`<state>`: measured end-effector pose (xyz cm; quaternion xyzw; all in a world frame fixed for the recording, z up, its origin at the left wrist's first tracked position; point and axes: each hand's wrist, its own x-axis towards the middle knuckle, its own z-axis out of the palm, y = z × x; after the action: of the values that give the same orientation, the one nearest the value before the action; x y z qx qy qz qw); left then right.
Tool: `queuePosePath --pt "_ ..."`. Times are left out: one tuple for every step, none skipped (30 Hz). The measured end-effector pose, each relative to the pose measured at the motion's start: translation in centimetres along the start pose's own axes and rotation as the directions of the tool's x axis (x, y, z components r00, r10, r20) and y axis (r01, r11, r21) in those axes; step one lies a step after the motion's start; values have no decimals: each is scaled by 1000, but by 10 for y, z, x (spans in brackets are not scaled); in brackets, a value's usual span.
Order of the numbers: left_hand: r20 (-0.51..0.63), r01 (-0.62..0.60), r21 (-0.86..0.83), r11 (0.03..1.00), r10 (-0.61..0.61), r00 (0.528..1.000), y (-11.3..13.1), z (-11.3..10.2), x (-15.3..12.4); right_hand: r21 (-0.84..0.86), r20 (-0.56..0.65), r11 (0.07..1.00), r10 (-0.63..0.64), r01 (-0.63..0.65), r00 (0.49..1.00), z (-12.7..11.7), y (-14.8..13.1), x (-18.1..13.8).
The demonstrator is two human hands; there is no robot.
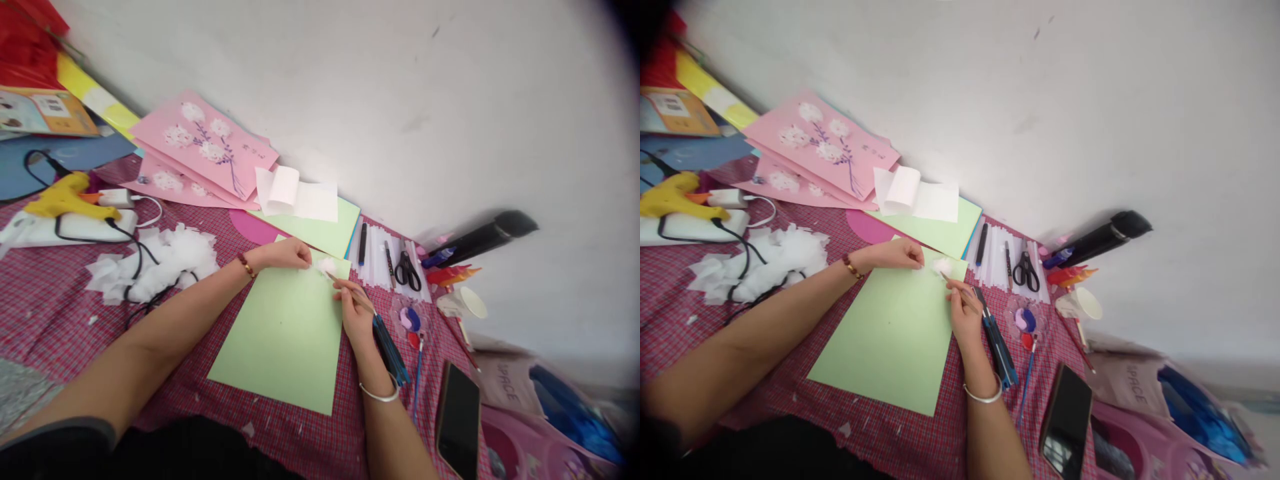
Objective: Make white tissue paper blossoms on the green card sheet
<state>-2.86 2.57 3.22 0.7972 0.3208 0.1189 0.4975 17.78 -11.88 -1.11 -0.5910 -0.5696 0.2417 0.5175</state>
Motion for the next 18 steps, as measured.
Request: queuePosePath --pt "47 -28 -12 1000 28 998 1 3 1 -5 0 1000 0 0 1000 0 -1 0" --pt "82 -50 -15 999 51 995 3 8 2 -10 -1 1000 0 0 1000 0 -1 0" --pt "88 -68 4 998 68 994 4 14 4 -15 -1 1000 0 0 1000 0 -2 0" --pt "63 -85 46 995 82 995 4 20 7 -19 0 1000 1 -1 1000 0 -2 0" --pt "15 -99 105 990 98 995 4 26 9 -22 3 1000 0 0 1000 0 -3 1" --pt "-47 -107 167 980 116 992 4 32 12 -23 5 1000 -3 3 1000 0 -3 1" --pt "-108 -107 220 970 133 985 3 37 14 -22 7 1000 -6 6 1000 0 -3 1" --pt "-153 -103 257 961 146 977 3 41 16 -20 8 1000 -10 10 1000 0 -4 1" --pt "-179 -98 275 957 151 972 2 43 17 -16 7 1000 -12 13 1000 0 -5 0" --pt "-194 -88 277 957 146 970 2 45 18 -10 0 1000 -15 15 1000 0 -5 0" --pt "-203 -81 272 959 139 969 1 46 18 0 -18 1000 -17 17 1000 -1 -6 -1" --pt "-206 -79 261 962 135 969 0 46 18 13 -41 1000 -20 21 999 -1 -8 -2" --pt "-208 -81 247 966 134 969 0 46 19 26 -61 999 -27 29 998 -1 -9 -4" --pt "-211 -85 232 969 135 968 -1 46 19 35 -73 999 -37 40 997 -1 -11 -5" --pt "-216 -89 218 972 137 967 -1 46 20 38 -75 998 -50 53 996 -1 -12 -6" --pt "-220 -92 208 974 138 966 -2 46 21 38 -66 997 -60 63 996 -1 -13 -7" --pt "-222 -94 200 975 138 965 -3 46 22 32 -45 997 -67 68 997 0 -14 -8" --pt "-225 -93 194 977 137 965 -4 47 23 16 -21 997 -70 71 997 0 -15 -8"
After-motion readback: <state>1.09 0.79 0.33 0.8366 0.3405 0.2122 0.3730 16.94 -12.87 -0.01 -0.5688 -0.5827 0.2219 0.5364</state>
